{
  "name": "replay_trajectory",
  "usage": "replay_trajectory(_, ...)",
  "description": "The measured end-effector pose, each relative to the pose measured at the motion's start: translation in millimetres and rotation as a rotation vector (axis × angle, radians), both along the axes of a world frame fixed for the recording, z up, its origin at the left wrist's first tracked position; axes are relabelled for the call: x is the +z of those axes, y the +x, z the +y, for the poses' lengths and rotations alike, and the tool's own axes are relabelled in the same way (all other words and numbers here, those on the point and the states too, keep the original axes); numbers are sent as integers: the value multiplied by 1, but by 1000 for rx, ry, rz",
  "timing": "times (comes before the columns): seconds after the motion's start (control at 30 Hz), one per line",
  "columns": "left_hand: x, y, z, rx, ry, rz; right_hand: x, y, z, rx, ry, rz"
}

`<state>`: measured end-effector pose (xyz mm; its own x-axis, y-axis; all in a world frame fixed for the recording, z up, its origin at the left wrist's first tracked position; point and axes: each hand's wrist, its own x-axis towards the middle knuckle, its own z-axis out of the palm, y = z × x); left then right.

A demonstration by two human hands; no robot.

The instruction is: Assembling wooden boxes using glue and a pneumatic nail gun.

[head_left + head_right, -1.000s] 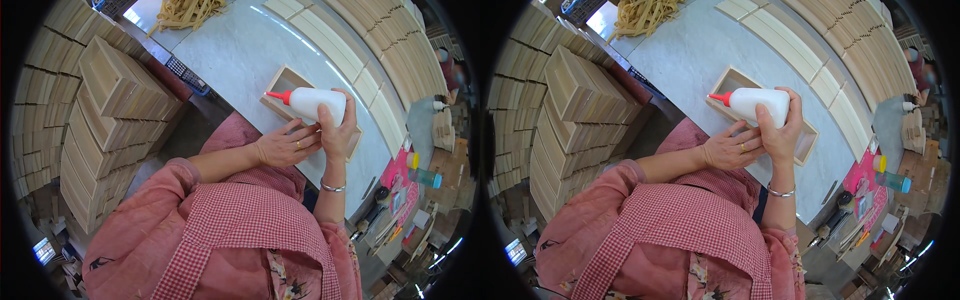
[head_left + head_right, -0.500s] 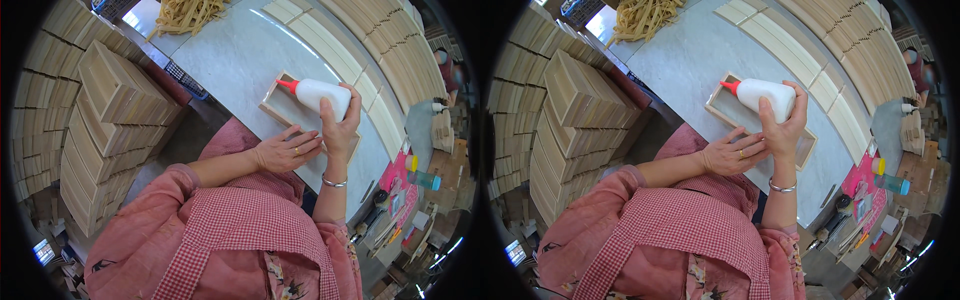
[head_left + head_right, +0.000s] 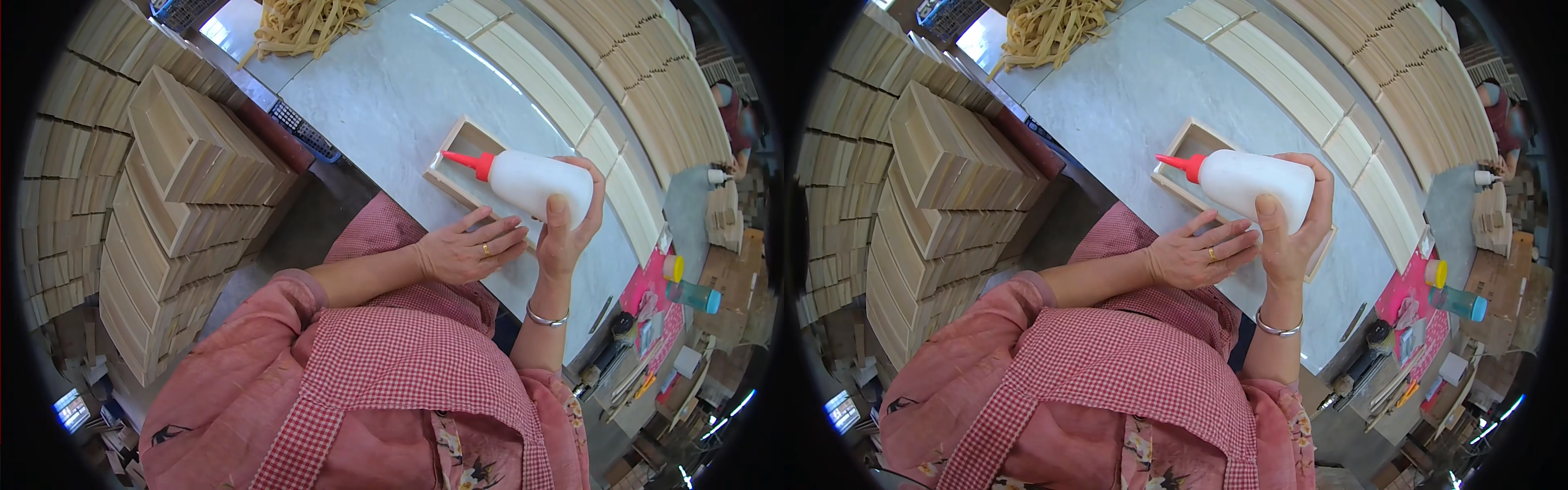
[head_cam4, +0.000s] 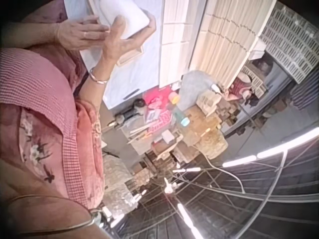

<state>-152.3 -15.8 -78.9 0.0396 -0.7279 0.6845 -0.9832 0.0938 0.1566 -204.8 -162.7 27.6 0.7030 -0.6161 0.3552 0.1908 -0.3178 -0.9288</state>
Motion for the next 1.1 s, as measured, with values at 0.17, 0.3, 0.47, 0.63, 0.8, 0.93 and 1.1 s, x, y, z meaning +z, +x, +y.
replay_trajectory(0.17, -6, 0, 0, 12, -17, -10, 5, 6, 10, -55, -60, 120)
replay_trajectory(0.3, -7, -1, 1, -3, -18, 14, 2, 7, 14, -15, -75, 129)
replay_trajectory(0.47, -6, 1, 2, -13, -16, 1, -5, 9, 12, 2, -87, 131)
replay_trajectory(0.63, -4, 3, 2, -12, -20, -17, -7, 13, 9, -7, -114, 123)
replay_trajectory(0.8, -5, 2, 2, -10, -1, -25, -4, 19, 7, -44, -181, 123)
replay_trajectory(0.93, -1, 2, 2, -7, 11, -15, -5, 26, 4, -85, -260, 109)
replay_trajectory(1.1, -1, 1, 2, -1, 14, -11, -7, 30, 0, -127, -333, 84)
